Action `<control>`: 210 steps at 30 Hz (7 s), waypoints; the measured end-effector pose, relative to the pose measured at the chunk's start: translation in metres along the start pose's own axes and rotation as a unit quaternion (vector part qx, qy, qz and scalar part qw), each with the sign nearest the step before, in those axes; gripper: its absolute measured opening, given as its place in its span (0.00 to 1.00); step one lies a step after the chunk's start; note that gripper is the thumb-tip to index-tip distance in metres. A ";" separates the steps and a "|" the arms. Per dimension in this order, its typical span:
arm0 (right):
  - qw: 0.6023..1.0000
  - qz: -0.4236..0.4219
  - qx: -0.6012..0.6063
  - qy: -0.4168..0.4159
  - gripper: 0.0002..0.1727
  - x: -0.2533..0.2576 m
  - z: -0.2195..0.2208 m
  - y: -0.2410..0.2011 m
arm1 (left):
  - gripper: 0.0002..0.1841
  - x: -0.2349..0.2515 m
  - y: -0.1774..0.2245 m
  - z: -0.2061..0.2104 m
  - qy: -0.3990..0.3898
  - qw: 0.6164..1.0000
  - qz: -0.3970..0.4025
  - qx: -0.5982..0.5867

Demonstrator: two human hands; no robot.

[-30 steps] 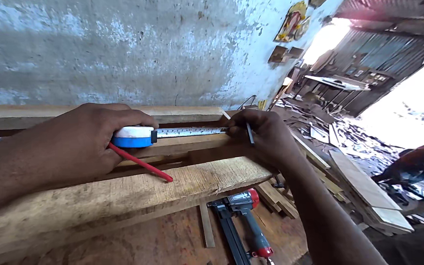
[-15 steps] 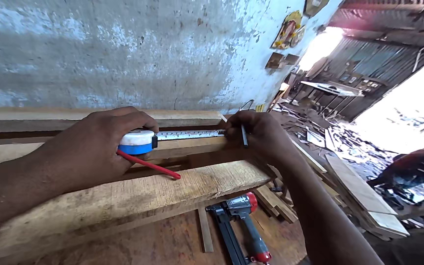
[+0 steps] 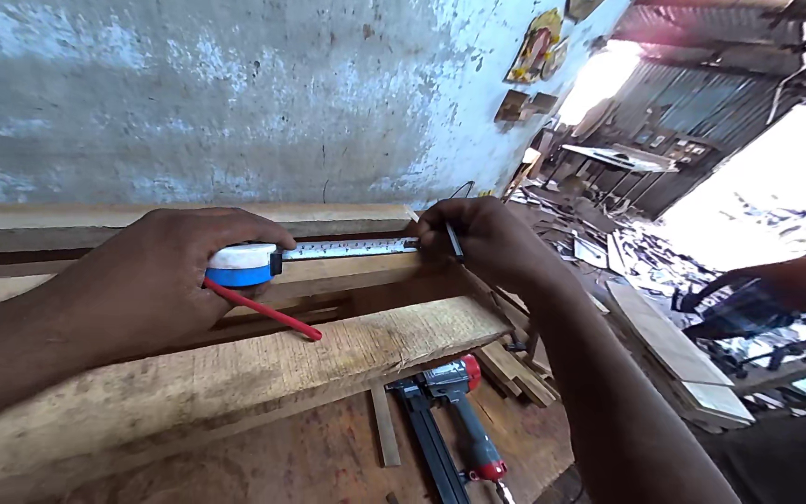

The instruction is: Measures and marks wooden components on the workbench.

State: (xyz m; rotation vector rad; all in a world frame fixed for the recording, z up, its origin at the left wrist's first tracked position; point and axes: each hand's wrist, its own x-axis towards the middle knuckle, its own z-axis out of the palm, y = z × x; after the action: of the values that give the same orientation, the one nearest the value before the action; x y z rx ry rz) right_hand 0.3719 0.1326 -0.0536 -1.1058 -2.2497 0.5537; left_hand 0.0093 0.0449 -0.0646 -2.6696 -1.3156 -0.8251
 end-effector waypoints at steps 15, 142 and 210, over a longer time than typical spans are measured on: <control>0.998 -0.042 -0.002 0.053 0.03 -0.001 0.011 0.006 | 0.26 0.007 -0.002 -0.006 -0.034 0.999 -0.003 0.034; 0.990 -0.107 -0.088 0.033 0.04 0.023 0.020 -0.008 | 0.22 0.004 -0.005 -0.029 -0.052 0.990 -0.102 -0.078; 0.963 0.074 -0.220 0.138 0.04 -0.020 0.020 0.002 | 0.20 -0.019 -0.028 -0.019 -0.032 0.989 0.085 0.121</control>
State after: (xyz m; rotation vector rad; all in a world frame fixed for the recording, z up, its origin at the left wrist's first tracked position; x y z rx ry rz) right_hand 0.3703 0.1154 -0.0763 -1.4739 -2.1029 -0.0582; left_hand -0.0296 0.0440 -0.0623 -2.5885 -1.1010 -0.5273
